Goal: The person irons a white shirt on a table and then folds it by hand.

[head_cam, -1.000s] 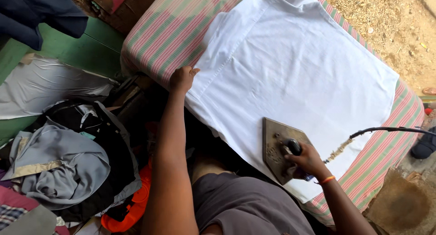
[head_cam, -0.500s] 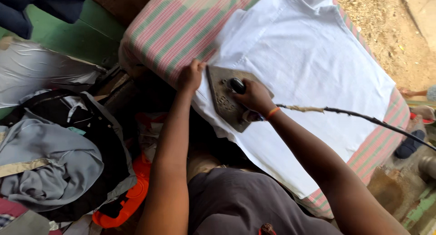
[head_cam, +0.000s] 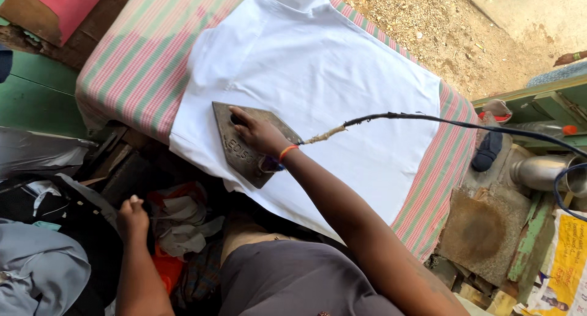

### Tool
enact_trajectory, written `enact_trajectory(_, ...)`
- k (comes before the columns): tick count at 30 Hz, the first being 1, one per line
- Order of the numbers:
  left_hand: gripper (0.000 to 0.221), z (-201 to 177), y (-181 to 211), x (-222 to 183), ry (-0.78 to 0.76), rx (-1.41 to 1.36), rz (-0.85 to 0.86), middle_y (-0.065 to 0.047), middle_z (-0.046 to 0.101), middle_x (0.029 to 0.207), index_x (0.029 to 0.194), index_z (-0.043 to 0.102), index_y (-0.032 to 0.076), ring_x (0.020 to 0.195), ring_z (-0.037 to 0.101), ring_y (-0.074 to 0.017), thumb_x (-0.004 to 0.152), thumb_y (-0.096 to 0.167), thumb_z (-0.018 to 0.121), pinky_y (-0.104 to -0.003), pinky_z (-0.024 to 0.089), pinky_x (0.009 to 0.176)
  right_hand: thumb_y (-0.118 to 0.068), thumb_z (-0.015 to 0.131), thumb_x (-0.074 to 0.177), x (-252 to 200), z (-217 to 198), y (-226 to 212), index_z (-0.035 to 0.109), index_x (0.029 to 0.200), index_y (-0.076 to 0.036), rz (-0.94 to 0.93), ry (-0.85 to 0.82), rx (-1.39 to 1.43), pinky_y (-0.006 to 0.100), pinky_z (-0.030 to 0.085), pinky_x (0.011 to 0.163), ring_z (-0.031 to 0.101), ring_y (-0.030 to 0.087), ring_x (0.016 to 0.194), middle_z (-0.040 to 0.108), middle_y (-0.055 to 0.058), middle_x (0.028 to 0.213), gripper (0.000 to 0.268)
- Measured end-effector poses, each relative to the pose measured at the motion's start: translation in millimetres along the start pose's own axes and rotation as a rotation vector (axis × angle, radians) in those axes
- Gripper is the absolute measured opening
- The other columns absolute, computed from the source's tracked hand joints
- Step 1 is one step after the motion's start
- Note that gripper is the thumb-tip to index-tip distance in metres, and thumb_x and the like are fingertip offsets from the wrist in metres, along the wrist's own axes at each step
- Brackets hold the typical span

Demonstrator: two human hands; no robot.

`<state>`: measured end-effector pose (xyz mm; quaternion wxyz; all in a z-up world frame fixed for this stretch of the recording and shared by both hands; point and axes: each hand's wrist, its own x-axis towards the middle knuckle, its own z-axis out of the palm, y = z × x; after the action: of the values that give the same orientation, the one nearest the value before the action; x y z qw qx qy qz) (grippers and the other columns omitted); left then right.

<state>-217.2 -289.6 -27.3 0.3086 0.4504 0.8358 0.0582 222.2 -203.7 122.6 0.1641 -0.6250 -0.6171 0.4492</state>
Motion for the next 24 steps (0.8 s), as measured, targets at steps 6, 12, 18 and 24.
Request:
enact_trajectory(6, 0.041, 0.4, 52.2, -33.4, 0.107, -0.014, -0.037, -0.017, 0.068, 0.121, 0.127, 0.062, 0.012, 0.110, 0.065, -0.0358, 0.112, 0.039, 0.035, -0.053, 0.049, 0.088, -0.038, 0.054, 0.102, -144.2, -43.3, 72.8, 0.035, 0.157, -0.031, 0.147, 0.098, 0.012, 0.045, 0.051, 0.100, 0.064, 0.039, 0.123, 0.064, 0.020, 0.138, 0.059)
enact_trajectory(12, 0.024, 70.8, 228.2, -35.0, 0.454, -0.019, 0.892, -0.020, 0.064, 0.115, 0.128, 0.061, 0.003, 0.109, 0.060, -0.0415, 0.103, 0.005, 0.063, -0.050, 0.049, 0.096, -0.037, 0.061, 0.098, -298.8, -75.7, 168.1, 0.043, 0.154, -0.021, 0.361, 0.334, -0.014, 0.045, 0.050, 0.099, 0.063, 0.039, 0.122, 0.063, 0.022, 0.136, 0.061)
enact_trajectory(18, 0.069, 201.2, 387.5, -138.7, -0.090, 0.615, 1.349, -0.012, 0.018, 0.170, 0.158, 0.037, 0.030, 0.155, 0.010, -0.0396, 0.099, 0.061, 0.048, -0.070, 0.012, 0.117, -0.027, 0.077, 0.089, -407.6, -75.2, 237.0, 0.065, 0.124, -0.002, 0.594, 0.559, 0.243, 0.037, 0.054, 0.073, 0.066, 0.025, 0.085, 0.068, 0.014, 0.099, 0.044)
enact_trajectory(24, 0.078, 348.6, 488.3, -281.5, -0.517, 0.869, 1.735, -0.001, 0.007, 0.173, 0.162, 0.024, 0.037, 0.159, -0.002, -0.0320, 0.095, 0.075, 0.035, -0.067, -0.004, 0.122, -0.013, 0.083, 0.079, -434.9, -65.6, 236.8, 0.073, 0.101, 0.000, 0.837, 0.568, 0.714, 0.029, 0.045, 0.051, 0.055, 0.011, 0.055, 0.061, 0.001, 0.066, 0.027)
